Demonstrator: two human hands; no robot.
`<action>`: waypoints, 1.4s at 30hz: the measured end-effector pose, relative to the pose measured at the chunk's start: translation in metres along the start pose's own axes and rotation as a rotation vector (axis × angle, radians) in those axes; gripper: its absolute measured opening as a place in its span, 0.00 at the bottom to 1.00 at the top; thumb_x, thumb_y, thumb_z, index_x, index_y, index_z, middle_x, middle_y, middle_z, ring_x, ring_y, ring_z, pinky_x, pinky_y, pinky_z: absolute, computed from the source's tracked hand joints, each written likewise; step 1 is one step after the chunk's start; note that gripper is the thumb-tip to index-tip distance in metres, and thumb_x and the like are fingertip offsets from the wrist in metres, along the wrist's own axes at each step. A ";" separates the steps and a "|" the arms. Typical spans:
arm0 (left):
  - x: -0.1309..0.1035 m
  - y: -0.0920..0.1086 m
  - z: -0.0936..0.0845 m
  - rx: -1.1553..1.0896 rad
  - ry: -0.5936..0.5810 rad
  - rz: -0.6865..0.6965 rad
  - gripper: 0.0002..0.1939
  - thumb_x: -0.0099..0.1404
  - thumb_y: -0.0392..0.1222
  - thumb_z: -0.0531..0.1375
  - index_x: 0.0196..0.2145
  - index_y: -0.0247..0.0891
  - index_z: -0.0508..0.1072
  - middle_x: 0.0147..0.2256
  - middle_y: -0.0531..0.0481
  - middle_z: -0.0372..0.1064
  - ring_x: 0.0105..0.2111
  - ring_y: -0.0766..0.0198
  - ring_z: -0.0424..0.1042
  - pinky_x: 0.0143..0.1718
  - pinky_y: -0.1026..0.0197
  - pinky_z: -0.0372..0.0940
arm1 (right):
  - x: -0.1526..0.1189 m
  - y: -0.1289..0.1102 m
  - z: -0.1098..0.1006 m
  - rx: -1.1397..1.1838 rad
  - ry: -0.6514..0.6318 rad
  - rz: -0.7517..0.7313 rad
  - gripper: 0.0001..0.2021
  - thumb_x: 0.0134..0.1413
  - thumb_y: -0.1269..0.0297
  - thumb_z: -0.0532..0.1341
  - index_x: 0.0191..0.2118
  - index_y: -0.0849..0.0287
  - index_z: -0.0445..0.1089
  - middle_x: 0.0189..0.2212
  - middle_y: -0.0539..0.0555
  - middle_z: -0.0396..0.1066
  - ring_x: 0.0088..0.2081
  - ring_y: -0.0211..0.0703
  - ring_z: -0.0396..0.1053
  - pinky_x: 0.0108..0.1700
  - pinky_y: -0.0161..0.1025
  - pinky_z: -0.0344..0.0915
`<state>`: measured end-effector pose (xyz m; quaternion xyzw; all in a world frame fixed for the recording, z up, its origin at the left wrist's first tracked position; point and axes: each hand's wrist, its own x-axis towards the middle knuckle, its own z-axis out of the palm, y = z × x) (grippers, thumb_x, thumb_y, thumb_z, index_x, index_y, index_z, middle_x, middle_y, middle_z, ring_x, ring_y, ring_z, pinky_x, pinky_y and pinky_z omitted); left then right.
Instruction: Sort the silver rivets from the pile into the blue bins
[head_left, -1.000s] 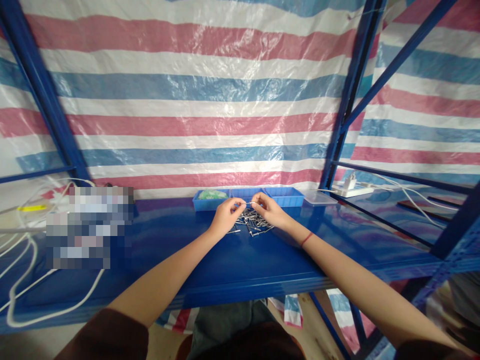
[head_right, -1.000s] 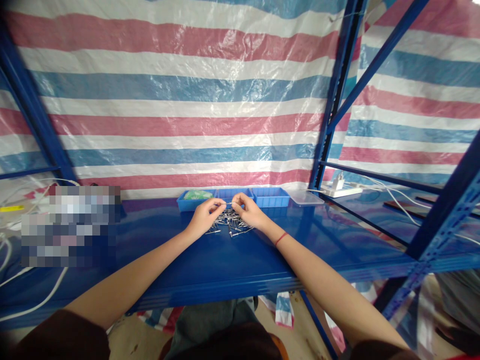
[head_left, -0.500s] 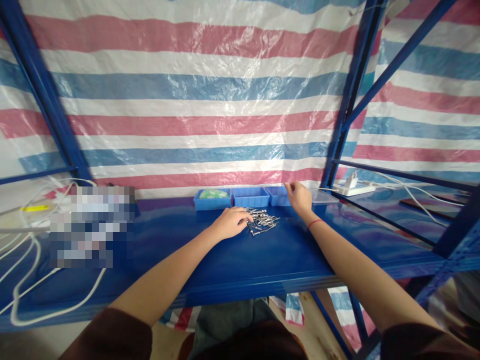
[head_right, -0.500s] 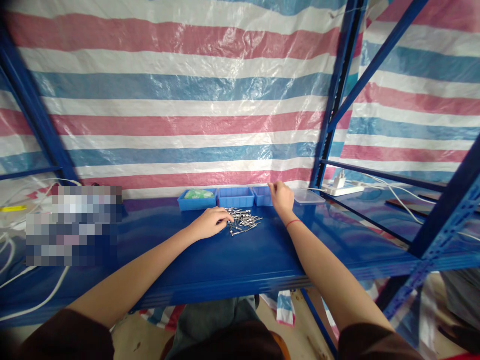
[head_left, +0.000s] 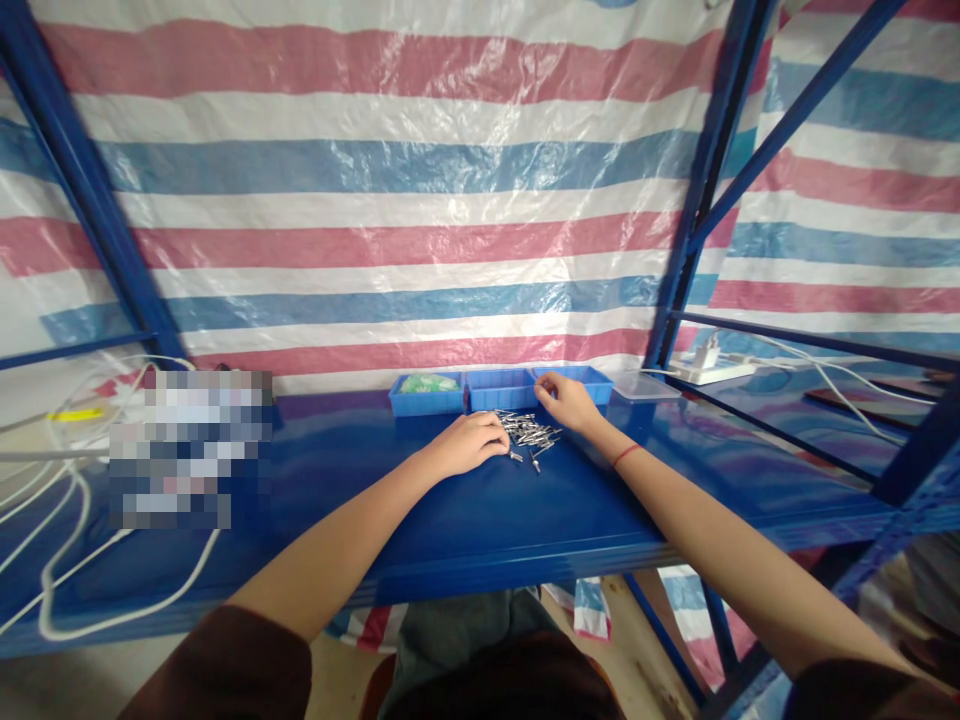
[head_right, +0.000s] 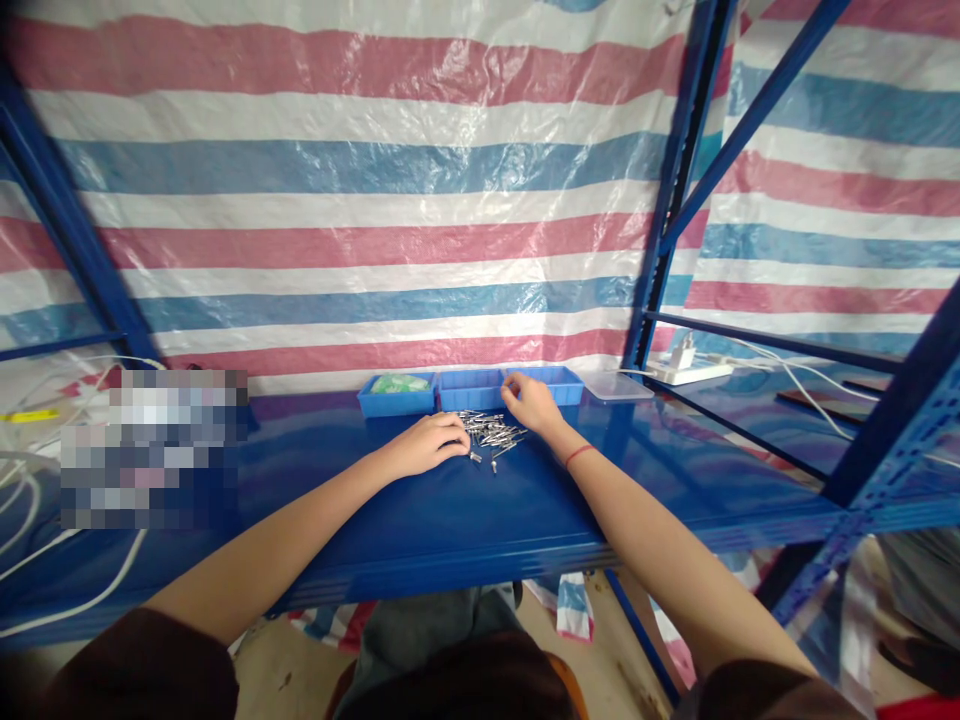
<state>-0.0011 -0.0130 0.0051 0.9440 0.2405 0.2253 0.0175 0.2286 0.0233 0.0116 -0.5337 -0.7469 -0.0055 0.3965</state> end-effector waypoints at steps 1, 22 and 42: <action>0.000 0.001 0.001 0.008 0.033 -0.007 0.10 0.65 0.42 0.52 0.34 0.40 0.72 0.37 0.50 0.68 0.40 0.64 0.67 0.44 0.63 0.59 | -0.002 -0.005 0.001 0.038 -0.066 -0.046 0.09 0.53 0.62 0.53 0.33 0.60 0.69 0.26 0.52 0.71 0.26 0.40 0.64 0.32 0.36 0.58; 0.009 -0.009 0.010 -0.585 0.579 -0.343 0.08 0.63 0.43 0.54 0.34 0.35 0.68 0.32 0.49 0.71 0.34 0.64 0.71 0.39 0.63 0.64 | -0.023 -0.056 0.019 0.608 -0.387 -0.152 0.17 0.48 0.51 0.61 0.32 0.63 0.71 0.26 0.52 0.71 0.27 0.37 0.65 0.32 0.36 0.61; 0.009 -0.007 0.009 -0.584 0.559 -0.349 0.09 0.60 0.44 0.58 0.34 0.36 0.70 0.33 0.49 0.71 0.36 0.63 0.72 0.41 0.61 0.66 | -0.024 -0.054 0.023 0.482 -0.235 -0.212 0.14 0.52 0.53 0.57 0.29 0.62 0.67 0.24 0.51 0.69 0.25 0.36 0.63 0.30 0.34 0.60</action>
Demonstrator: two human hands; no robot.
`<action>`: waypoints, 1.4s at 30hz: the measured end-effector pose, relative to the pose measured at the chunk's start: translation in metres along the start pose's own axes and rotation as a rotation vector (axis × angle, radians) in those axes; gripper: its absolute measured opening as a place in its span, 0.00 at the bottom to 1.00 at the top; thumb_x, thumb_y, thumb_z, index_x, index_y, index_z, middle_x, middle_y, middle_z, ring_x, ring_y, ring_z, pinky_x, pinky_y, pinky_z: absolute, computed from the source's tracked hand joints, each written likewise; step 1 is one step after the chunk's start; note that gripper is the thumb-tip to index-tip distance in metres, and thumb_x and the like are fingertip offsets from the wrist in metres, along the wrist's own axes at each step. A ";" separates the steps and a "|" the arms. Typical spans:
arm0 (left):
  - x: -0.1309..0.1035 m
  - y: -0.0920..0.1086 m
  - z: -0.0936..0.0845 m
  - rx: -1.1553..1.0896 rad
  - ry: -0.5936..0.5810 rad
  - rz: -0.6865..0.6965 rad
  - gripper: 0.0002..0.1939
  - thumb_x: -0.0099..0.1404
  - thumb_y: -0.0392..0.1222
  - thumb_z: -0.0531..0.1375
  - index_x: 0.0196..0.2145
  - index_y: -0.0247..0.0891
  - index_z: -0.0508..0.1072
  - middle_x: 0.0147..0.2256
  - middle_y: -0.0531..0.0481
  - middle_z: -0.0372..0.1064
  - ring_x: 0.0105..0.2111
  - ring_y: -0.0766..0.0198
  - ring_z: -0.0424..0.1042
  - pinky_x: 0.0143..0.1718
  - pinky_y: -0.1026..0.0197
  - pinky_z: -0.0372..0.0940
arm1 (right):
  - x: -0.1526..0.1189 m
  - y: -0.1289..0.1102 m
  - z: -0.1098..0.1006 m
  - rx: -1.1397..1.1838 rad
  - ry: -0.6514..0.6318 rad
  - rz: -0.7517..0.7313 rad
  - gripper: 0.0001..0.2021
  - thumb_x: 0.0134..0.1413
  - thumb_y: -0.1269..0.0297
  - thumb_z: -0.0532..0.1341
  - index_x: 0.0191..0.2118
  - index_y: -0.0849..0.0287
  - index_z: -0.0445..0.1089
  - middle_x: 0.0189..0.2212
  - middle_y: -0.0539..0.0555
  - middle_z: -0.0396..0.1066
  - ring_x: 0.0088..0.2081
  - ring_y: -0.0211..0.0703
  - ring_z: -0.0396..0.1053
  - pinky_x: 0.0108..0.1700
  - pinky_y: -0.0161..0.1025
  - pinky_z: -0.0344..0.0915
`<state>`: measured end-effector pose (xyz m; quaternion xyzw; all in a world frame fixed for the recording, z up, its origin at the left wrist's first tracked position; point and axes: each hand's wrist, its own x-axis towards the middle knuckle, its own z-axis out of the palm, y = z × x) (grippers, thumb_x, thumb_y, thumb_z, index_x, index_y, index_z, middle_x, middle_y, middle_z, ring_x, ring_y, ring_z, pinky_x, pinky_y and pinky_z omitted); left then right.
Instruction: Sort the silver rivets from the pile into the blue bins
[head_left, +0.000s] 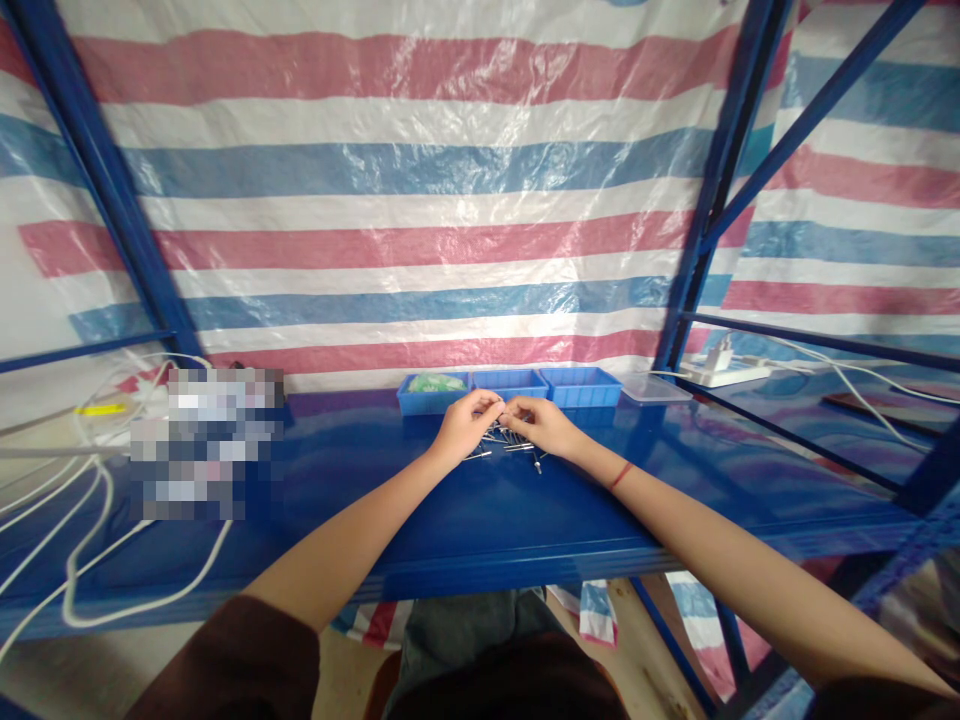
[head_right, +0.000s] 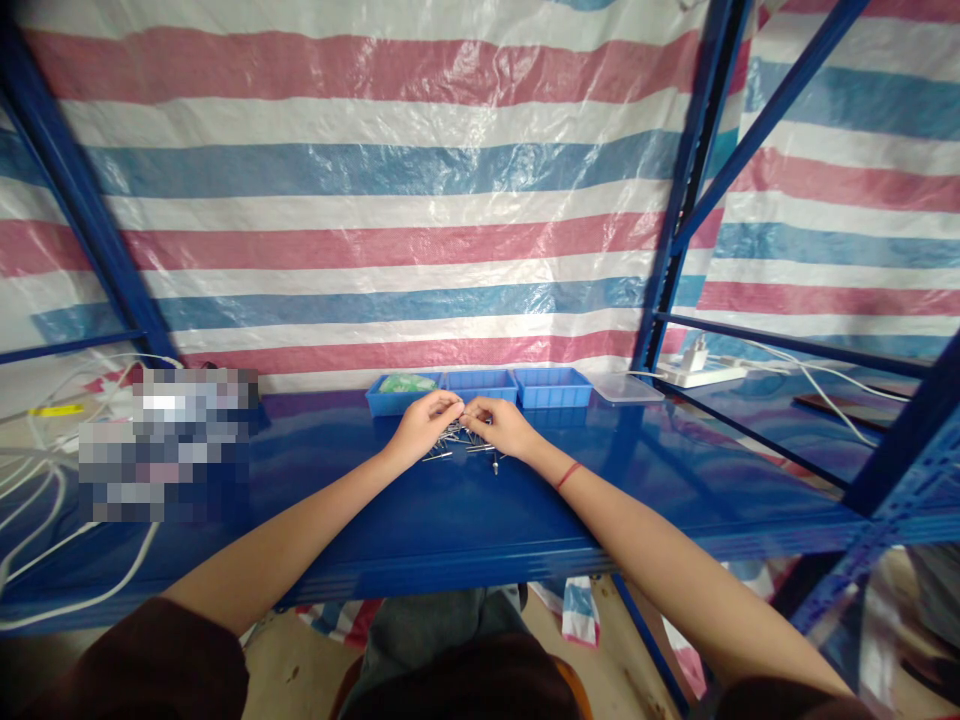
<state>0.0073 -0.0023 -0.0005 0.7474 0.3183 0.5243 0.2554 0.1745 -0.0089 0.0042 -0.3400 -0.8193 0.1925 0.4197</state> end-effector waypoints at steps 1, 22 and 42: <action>0.000 0.001 0.000 -0.001 0.001 0.003 0.09 0.60 0.44 0.57 0.34 0.36 0.70 0.33 0.49 0.71 0.36 0.63 0.71 0.41 0.61 0.65 | 0.000 0.001 0.000 -0.001 -0.001 0.005 0.15 0.52 0.53 0.57 0.30 0.62 0.68 0.24 0.51 0.69 0.25 0.36 0.64 0.30 0.34 0.60; -0.006 -0.002 -0.009 0.490 -0.250 0.175 0.15 0.61 0.46 0.55 0.45 0.42 0.70 0.37 0.49 0.69 0.35 0.62 0.68 0.41 0.59 0.63 | 0.011 0.036 -0.056 -0.502 0.648 0.188 0.18 0.57 0.52 0.51 0.34 0.61 0.69 0.31 0.59 0.72 0.31 0.46 0.67 0.36 0.41 0.60; -0.020 0.034 0.010 0.629 -0.578 0.519 0.10 0.61 0.48 0.57 0.31 0.42 0.76 0.29 0.51 0.71 0.34 0.64 0.68 0.40 0.62 0.55 | 0.008 0.025 -0.040 -0.526 0.315 0.034 0.13 0.56 0.61 0.52 0.45 0.60 0.63 0.32 0.55 0.69 0.28 0.41 0.65 0.34 0.37 0.60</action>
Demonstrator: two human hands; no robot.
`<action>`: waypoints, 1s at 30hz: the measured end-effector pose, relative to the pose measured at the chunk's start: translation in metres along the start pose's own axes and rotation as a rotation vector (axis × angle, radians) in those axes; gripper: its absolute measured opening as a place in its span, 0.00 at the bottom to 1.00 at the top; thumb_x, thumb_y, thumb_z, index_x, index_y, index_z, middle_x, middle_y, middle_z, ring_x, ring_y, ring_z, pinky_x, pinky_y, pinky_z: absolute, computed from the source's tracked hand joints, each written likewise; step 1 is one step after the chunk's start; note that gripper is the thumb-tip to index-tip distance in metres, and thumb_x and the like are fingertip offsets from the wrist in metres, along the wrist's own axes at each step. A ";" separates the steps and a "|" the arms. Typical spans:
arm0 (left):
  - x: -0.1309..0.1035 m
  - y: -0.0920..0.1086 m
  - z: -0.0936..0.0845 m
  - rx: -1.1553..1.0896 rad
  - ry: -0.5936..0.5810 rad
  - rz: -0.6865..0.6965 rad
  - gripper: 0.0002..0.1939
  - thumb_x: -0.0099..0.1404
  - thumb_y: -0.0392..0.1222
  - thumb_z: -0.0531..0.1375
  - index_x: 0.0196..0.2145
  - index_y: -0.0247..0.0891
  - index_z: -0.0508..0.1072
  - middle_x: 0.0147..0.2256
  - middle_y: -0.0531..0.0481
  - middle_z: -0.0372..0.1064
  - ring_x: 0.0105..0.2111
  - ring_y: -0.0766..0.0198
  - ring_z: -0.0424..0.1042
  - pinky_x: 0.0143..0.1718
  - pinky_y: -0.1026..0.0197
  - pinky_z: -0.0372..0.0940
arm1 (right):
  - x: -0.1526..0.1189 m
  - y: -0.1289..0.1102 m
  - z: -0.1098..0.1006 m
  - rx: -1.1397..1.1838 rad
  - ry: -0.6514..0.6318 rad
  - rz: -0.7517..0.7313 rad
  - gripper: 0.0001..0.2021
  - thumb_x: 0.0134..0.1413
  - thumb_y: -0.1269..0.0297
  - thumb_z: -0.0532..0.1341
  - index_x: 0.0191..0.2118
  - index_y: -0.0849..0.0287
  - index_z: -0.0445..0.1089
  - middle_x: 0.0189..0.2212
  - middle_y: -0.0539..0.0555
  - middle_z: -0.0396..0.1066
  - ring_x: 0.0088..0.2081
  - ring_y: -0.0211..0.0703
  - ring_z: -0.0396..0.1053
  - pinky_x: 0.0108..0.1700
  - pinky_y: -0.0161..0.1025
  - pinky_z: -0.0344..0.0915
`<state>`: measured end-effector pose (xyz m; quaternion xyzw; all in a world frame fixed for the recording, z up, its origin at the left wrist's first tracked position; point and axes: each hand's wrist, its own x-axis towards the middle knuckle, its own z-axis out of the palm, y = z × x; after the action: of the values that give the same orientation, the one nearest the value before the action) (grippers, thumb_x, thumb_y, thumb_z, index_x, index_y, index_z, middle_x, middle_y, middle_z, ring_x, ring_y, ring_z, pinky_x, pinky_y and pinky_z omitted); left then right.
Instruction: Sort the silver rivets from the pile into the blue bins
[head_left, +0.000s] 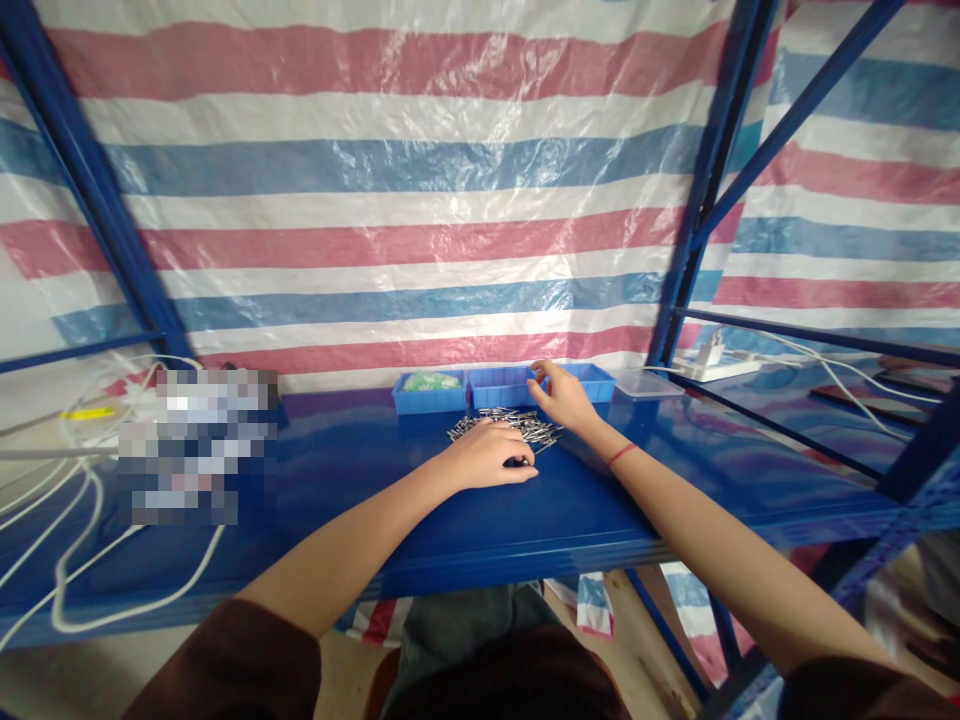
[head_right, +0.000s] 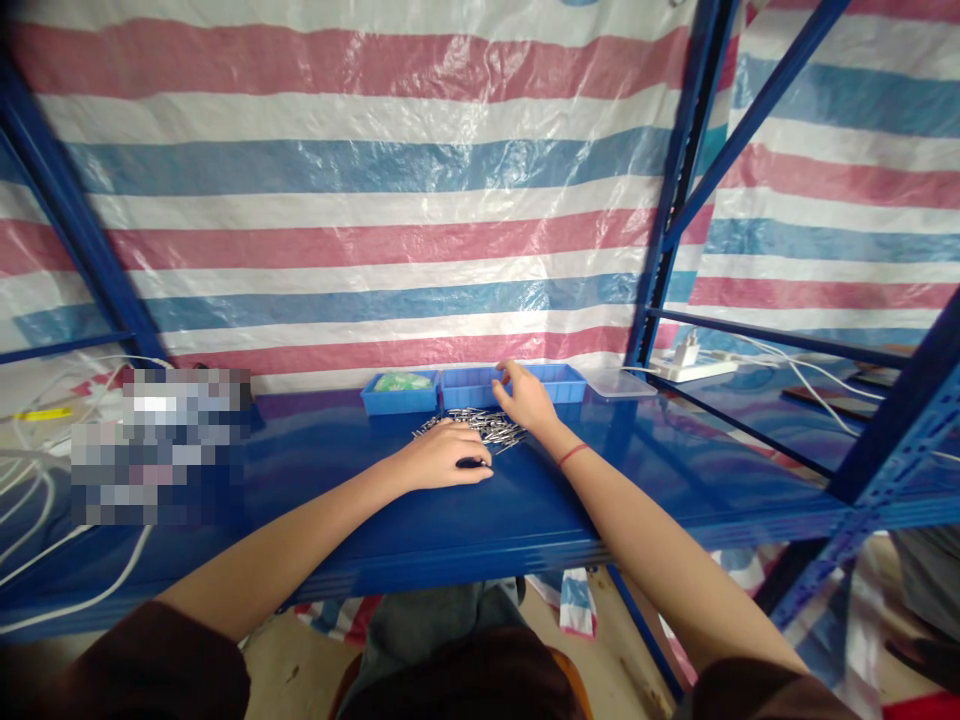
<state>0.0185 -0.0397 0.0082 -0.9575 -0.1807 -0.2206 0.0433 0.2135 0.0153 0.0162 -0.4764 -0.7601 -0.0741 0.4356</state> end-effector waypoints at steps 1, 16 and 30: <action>0.001 0.001 0.000 0.019 -0.003 0.006 0.10 0.61 0.46 0.56 0.31 0.42 0.75 0.29 0.51 0.72 0.33 0.64 0.68 0.40 0.61 0.55 | -0.001 -0.001 -0.001 0.011 -0.019 -0.009 0.13 0.55 0.62 0.52 0.45 0.60 0.63 0.31 0.54 0.69 0.27 0.41 0.65 0.33 0.37 0.60; 0.001 -0.016 0.004 -0.251 0.281 -0.341 0.10 0.63 0.38 0.52 0.37 0.39 0.73 0.37 0.48 0.73 0.38 0.61 0.71 0.42 0.60 0.63 | -0.005 -0.009 0.001 0.122 -0.208 0.060 0.12 0.54 0.66 0.52 0.42 0.61 0.68 0.28 0.53 0.72 0.25 0.40 0.66 0.33 0.38 0.61; 0.004 -0.030 0.012 -0.895 0.515 -0.608 0.06 0.61 0.37 0.55 0.35 0.34 0.70 0.36 0.45 0.74 0.38 0.62 0.72 0.44 0.58 0.65 | -0.009 -0.045 0.000 0.809 -0.280 0.212 0.17 0.44 0.51 0.62 0.35 0.60 0.71 0.28 0.53 0.73 0.25 0.37 0.66 0.29 0.36 0.64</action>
<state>0.0156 -0.0085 -0.0007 -0.7038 -0.3199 -0.5028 -0.3866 0.1799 -0.0145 0.0229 -0.3482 -0.7268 0.3397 0.4849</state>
